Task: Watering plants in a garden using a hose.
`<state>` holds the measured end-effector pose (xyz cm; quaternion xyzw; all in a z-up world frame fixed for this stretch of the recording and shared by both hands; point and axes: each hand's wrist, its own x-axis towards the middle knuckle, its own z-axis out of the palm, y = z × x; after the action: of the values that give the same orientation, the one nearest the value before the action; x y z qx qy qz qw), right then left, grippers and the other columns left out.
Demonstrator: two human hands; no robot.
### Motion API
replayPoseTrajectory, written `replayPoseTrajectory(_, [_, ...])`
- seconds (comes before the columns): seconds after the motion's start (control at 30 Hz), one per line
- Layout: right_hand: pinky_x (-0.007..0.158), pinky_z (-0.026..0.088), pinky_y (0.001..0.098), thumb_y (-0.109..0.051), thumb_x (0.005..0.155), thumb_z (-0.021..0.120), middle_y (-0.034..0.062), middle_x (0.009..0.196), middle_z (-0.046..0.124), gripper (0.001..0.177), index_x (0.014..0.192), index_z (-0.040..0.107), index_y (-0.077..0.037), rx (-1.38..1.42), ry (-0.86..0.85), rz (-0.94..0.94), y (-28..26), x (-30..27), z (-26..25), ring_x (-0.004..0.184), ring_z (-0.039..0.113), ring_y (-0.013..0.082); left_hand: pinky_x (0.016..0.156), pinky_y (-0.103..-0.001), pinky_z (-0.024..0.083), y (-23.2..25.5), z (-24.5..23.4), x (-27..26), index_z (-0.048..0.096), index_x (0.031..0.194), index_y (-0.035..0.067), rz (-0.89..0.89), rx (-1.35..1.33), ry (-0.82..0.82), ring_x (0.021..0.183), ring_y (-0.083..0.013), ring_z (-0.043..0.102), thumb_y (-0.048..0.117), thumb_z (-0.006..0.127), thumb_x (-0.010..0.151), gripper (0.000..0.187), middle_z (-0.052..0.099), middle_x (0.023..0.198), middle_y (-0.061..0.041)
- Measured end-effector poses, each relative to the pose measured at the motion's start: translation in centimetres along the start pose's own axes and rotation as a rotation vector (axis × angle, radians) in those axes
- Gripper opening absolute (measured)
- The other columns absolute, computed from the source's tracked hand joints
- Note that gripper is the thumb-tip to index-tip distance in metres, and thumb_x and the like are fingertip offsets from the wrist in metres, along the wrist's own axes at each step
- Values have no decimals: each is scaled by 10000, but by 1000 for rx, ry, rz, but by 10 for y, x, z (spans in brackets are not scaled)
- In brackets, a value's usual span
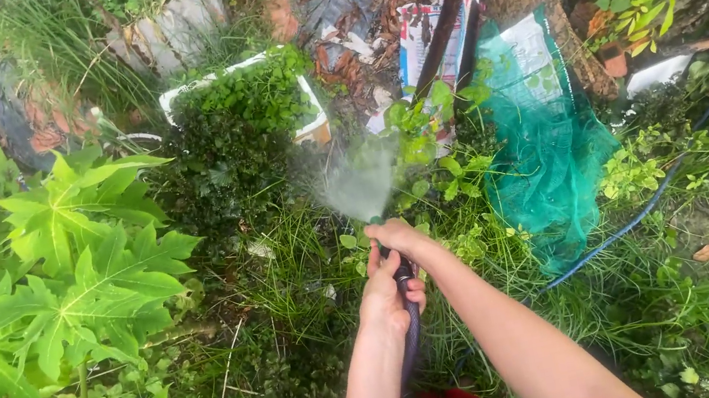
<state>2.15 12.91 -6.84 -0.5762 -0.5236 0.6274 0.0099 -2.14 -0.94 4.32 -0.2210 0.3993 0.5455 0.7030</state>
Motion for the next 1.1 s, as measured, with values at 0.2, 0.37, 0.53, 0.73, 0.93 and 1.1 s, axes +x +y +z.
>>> replayPoseTrajectory(0.2, [613,517,410,-448,933,621,113,727,696,469,837,685,7,-180,-38,-125,-54,-11,19,626,641,215,387,-209,310,27,6,-27,375,1472,546,151,-31,-37,484,-121,452,295,528,1037,525,569,866,-48])
replayPoseTrajectory(0.37, [587,504,414,-420,924,648,117,768,677,424,874,684,0,-70,-111,-159,-79,-13,36,609,609,211,387,-210,311,42,11,-43,361,1480,518,225,-50,-5,485,-125,450,292,536,1033,531,567,895,-51])
replayPoseTrajectory(0.53, [618,518,456,-449,927,637,143,836,684,450,922,682,-1,-49,-138,-165,-96,-15,35,651,624,259,388,-210,310,48,14,-42,319,1497,485,268,-24,-38,490,-119,449,292,534,1040,541,563,921,-58])
replayPoseTrajectory(0.73, [854,545,468,-660,856,632,148,960,723,625,974,761,-60,-763,146,-91,-150,-79,33,919,705,316,391,-224,287,49,20,-49,279,1499,439,297,83,11,497,-109,434,301,522,1056,524,576,954,-64])
replayPoseTrajectory(0.93, [618,486,415,-482,893,666,95,799,663,449,993,662,-44,-4,-260,-131,-109,-23,36,715,640,258,382,-208,247,61,10,-60,287,1481,470,301,22,-9,477,-90,391,344,490,1061,484,534,884,-58])
replayPoseTrajectory(1.1, [610,531,351,-482,913,672,68,821,638,445,1025,639,-52,287,-345,13,-113,-29,50,674,603,196,391,-200,260,65,9,-60,301,1468,542,315,-61,-3,481,-88,390,299,448,1060,497,555,879,-51])
